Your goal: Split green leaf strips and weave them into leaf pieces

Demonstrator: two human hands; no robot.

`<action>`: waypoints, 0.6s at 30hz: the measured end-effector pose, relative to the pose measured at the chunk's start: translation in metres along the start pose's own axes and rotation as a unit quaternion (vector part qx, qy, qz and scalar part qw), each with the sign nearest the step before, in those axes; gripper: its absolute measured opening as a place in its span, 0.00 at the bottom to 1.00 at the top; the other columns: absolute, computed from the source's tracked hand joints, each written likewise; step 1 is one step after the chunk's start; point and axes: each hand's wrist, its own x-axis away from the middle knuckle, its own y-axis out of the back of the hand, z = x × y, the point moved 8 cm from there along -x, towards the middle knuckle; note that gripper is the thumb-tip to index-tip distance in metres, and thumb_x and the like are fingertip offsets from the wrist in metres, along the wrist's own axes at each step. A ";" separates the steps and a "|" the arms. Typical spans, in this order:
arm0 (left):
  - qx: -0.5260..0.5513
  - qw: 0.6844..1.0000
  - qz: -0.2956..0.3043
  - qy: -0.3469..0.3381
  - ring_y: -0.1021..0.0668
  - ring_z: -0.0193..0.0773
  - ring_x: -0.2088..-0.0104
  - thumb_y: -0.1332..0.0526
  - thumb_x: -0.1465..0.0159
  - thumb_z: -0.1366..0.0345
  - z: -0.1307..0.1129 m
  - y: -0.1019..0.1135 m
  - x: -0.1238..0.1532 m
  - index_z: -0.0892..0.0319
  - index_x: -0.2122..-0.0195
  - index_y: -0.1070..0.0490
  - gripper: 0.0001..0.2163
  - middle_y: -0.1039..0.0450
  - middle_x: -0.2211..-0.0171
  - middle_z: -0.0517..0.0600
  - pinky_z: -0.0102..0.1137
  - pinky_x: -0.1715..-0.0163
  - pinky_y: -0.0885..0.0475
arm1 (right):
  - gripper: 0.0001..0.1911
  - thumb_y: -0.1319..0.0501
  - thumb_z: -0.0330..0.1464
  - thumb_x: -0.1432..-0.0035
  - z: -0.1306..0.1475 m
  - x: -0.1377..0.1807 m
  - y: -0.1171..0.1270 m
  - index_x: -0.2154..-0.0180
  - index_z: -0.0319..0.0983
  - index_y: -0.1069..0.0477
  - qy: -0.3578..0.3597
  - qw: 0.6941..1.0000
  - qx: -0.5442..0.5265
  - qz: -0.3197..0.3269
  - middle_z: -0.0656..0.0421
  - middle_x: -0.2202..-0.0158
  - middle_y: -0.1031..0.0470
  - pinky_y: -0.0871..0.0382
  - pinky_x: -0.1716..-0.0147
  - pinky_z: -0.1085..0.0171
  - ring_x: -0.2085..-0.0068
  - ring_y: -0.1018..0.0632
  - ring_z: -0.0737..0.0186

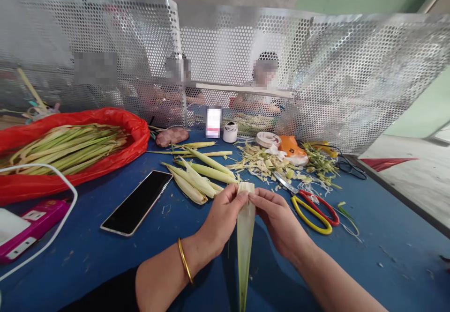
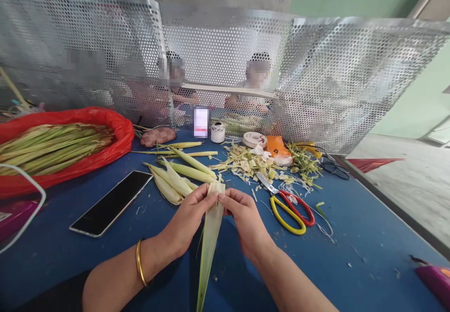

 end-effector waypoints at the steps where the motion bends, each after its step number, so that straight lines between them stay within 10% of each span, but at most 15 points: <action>1: 0.005 1.000 0.000 0.001 0.33 0.33 0.73 0.40 0.42 0.54 0.001 0.000 0.000 0.58 0.71 0.33 0.12 0.35 0.75 0.44 0.27 0.73 0.38 | 0.14 0.33 0.40 0.52 -0.001 0.000 -0.001 0.77 0.38 0.32 -0.001 1.000 -0.008 0.003 0.63 0.78 0.36 0.43 0.71 0.66 0.73 0.36 0.66; 18: -0.030 0.999 -0.045 0.001 0.37 0.31 0.75 0.41 0.40 0.56 0.004 0.007 0.000 0.58 0.75 0.38 0.12 0.39 0.78 0.42 0.26 0.75 0.40 | 0.11 0.36 0.38 0.49 0.002 -0.001 -0.003 0.77 0.38 0.31 0.018 1.000 -0.004 0.019 0.62 0.76 0.34 0.40 0.68 0.65 0.71 0.35 0.65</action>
